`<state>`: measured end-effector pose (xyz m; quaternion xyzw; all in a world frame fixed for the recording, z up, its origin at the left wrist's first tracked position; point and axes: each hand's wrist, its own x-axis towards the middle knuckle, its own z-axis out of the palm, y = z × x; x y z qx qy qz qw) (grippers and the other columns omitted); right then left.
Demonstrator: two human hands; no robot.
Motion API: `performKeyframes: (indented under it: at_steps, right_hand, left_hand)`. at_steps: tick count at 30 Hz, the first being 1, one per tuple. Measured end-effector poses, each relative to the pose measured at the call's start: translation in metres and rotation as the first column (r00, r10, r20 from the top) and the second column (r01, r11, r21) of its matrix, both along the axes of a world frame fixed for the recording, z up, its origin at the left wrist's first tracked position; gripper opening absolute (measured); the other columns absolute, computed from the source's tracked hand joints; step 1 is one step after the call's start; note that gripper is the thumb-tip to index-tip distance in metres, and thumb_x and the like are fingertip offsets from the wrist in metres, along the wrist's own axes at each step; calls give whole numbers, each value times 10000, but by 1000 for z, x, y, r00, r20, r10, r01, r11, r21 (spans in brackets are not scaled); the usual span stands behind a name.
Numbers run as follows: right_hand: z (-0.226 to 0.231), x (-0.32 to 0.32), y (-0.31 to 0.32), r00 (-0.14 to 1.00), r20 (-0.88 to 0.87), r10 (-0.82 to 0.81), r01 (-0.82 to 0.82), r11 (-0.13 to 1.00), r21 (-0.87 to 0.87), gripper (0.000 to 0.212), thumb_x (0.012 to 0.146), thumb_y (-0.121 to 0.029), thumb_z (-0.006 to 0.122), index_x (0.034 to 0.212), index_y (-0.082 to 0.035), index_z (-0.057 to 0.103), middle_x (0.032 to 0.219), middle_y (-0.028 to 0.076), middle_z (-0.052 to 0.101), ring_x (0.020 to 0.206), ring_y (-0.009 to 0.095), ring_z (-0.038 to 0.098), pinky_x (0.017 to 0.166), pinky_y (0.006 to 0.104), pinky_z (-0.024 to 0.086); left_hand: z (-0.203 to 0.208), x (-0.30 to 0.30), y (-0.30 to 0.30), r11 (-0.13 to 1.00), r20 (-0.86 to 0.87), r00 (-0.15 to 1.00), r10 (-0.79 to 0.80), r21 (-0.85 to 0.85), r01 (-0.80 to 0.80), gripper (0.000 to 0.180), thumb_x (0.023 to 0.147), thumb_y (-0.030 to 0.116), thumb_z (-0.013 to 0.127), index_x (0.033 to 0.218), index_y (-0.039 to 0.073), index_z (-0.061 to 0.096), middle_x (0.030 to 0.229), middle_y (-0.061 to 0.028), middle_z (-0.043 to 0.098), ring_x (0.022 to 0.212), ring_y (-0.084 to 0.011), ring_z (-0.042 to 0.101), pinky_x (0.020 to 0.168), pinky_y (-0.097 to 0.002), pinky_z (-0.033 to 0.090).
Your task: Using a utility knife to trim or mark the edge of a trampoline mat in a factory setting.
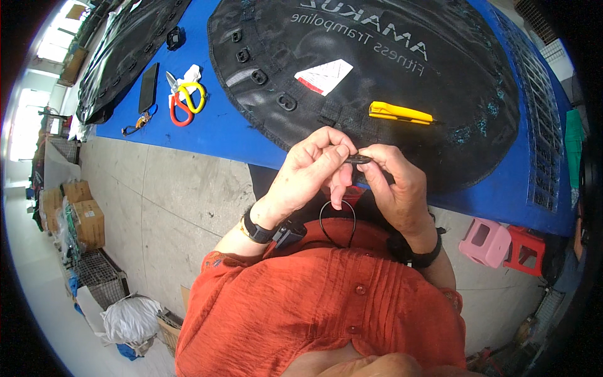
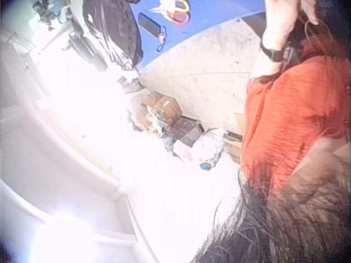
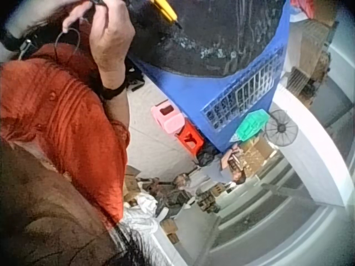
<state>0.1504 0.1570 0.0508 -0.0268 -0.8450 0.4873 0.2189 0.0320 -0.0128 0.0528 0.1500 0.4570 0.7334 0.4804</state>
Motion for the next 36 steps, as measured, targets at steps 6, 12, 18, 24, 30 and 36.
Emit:
performKeyframes:
  at_steps: [6,12,18,24,30,36]
  right_hand:
    - [-3,0,2,1000,5,-7,7,999,-48,187,969,5,701,1145,-47,669,995,157,733,877,320,759,740,381,584]
    - [-5,0,2,1000,17,-7,8,999,-43,172,971,-2,707,1133,-49,675,987,148,734,867,302,759,737,373,581]
    - [-8,-1,1,999,40,9,-6,996,-94,170,978,-18,708,1142,-49,676,985,138,735,866,275,760,741,355,576]
    - [-15,-3,0,993,122,9,-4,999,-39,147,1015,10,664,1162,19,674,978,87,752,905,122,741,799,269,574]
    - [-25,-6,1,989,148,-11,26,994,-102,141,985,-33,697,1127,-28,693,988,152,736,851,295,748,741,373,577]
    - [-29,-10,4,990,141,-3,4,1000,-12,113,982,-33,688,1095,-26,701,956,164,742,856,345,746,731,393,576]
  left_hand:
    - [-5,3,-1,999,-104,994,16,54,-10,146,1122,154,544,1204,38,577,858,-55,700,600,-116,670,551,-240,556]
    - [-2,2,-4,1000,-134,991,-18,-28,14,132,1090,99,557,1204,38,585,867,-56,707,613,-107,675,570,-230,530]
    - [-5,3,-6,999,-182,983,-5,-44,-3,143,1088,101,573,1193,4,587,857,-89,694,584,-141,651,531,-276,558]
    - [-10,-2,-3,990,-143,990,-22,-142,1,111,1072,74,556,1156,15,596,842,-65,689,590,-113,655,550,-247,551]
    - [-35,-5,-3,977,-175,984,-41,-213,3,129,1108,135,576,1184,31,576,866,-64,686,587,-121,653,547,-256,554]
    - [-33,-4,0,948,-221,970,-100,-316,26,103,1120,128,555,1171,38,559,868,-43,654,591,-101,644,560,-238,541]
